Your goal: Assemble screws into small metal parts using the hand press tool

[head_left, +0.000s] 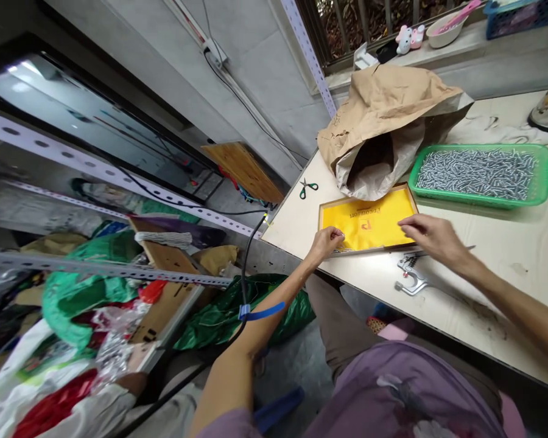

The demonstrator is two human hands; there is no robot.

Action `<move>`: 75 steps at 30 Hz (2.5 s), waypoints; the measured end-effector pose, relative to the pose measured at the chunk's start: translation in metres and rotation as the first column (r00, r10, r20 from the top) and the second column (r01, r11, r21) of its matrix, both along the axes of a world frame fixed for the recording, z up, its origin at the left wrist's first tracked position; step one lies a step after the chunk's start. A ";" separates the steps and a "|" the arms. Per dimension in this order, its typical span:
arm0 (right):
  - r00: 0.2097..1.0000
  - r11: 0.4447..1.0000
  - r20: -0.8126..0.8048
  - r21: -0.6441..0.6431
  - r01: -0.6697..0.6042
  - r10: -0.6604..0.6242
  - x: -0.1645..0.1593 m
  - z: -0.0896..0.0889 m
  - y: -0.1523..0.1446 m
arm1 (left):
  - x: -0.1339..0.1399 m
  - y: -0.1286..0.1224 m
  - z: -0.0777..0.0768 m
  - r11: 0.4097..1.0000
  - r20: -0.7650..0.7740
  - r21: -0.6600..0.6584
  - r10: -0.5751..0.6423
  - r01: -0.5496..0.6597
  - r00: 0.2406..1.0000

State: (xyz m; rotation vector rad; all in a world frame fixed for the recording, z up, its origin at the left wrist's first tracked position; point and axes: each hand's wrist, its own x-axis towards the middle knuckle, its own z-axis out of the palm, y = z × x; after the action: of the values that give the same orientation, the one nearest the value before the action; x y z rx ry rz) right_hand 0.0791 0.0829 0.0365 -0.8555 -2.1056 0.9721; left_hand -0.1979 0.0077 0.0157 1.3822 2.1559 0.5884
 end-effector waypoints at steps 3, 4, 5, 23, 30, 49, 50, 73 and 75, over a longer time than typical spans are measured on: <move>0.997 0.989 -0.064 -0.140 -0.055 0.046 -0.047 -0.006 -0.010 | 0.020 0.000 0.006 0.993 0.319 0.069 0.067 -0.094 0.946; 0.996 0.988 -0.073 -0.143 -0.053 0.043 -0.061 -0.007 -0.013 | 0.027 0.000 0.008 0.991 0.380 0.086 0.063 -0.103 0.923; 0.996 0.988 -0.077 -0.143 -0.054 0.044 -0.072 -0.008 -0.014 | 0.033 0.000 0.011 0.989 0.425 0.104 0.056 -0.110 0.904; 0.992 0.977 -0.057 -0.176 -0.121 0.113 -0.128 -0.027 -0.007 | 0.016 -0.030 0.030 0.913 0.699 0.007 0.288 -0.408 0.655; 0.949 0.964 0.293 0.197 -0.177 0.114 -0.007 -0.005 -0.034 | 0.080 -0.044 0.002 0.991 0.768 -0.103 0.137 -0.091 0.626; 0.785 0.987 0.617 0.151 -0.048 -0.056 0.096 -0.049 -0.100 | 0.137 -0.023 -0.015 0.898 0.318 -0.370 -0.118 0.238 0.941; 0.791 0.986 0.609 0.161 -0.051 -0.058 0.096 -0.050 -0.100 | 0.137 -0.022 -0.014 0.885 0.314 -0.398 -0.116 0.242 0.942; 0.811 0.879 0.544 0.470 -0.082 -0.215 0.096 -0.062 -0.109 | 0.143 -0.022 -0.001 0.773 0.445 -0.600 0.109 0.206 0.889; 0.809 0.871 0.543 0.484 -0.082 -0.226 0.095 -0.063 -0.109 | 0.143 -0.022 -0.002 0.774 0.439 -0.600 0.107 0.203 0.892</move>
State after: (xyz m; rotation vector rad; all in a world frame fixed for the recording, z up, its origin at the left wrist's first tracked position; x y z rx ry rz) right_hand 0.1745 -0.0259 -0.0264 -1.0423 -2.6389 0.0742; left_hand -0.0551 -0.0139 0.0140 0.8140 1.6868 0.0985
